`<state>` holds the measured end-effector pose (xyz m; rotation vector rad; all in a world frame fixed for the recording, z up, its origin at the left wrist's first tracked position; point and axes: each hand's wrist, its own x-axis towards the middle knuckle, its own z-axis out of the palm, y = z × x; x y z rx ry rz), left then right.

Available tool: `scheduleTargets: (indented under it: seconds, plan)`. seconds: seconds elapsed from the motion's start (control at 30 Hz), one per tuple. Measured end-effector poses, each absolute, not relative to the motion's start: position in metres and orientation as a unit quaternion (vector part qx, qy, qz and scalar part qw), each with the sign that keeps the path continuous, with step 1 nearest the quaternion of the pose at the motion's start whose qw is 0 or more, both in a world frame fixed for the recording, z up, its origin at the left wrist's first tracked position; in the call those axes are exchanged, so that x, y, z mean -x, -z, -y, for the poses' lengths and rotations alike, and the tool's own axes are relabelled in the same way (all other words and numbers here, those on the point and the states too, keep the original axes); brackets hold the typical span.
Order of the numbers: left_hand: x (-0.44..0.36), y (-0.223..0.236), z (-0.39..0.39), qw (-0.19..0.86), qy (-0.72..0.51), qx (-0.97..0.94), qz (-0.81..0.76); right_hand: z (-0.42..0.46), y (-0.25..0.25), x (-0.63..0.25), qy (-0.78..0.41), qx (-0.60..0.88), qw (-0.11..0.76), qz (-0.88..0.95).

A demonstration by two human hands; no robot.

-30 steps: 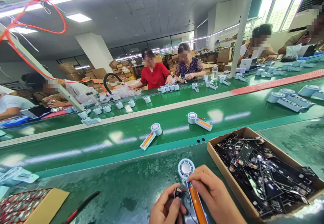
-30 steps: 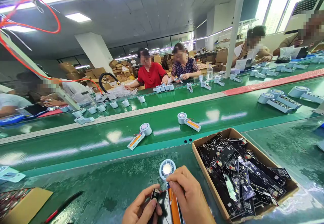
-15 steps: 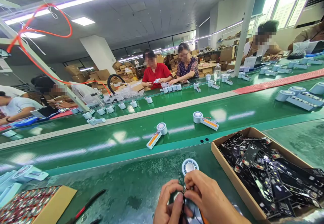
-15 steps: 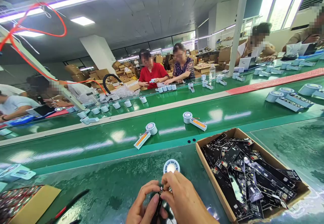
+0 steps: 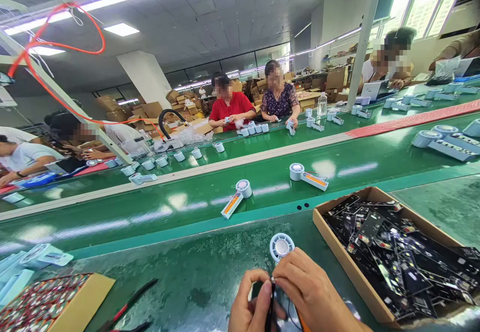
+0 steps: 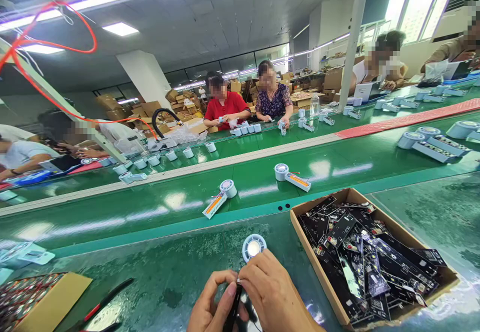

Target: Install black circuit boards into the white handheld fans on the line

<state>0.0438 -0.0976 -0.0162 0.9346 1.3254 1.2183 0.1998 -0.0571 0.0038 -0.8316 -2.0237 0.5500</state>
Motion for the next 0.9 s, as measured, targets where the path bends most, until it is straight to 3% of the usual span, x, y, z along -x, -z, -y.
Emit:
scheduleTargets:
  seconds: [0.13,0.43,0.57,0.77,0.9]
  plan:
    - [-0.044,0.021,0.1,0.534,-0.543,-0.344,-0.55,0.061,0.001,-0.201,-0.204,0.359,0.431,0.802]
    - [-0.037,0.03,0.105,0.506,-0.502,-0.426,-0.558,0.063,0.006,-0.199,-0.121,0.366,0.398,0.833]
    - [-0.037,0.031,0.104,0.434,-0.496,-0.492,-0.569,0.061,0.006,-0.199,-0.12,0.357,0.395,0.838]
    - [-0.04,0.04,0.104,0.237,-0.495,-0.593,-0.589,0.06,0.011,-0.196,-0.075,0.357,0.383,0.849]
    - [-0.04,0.04,0.103,0.245,-0.478,-0.6,-0.593,0.059,0.014,-0.197,-0.064,0.347,0.36,0.864]
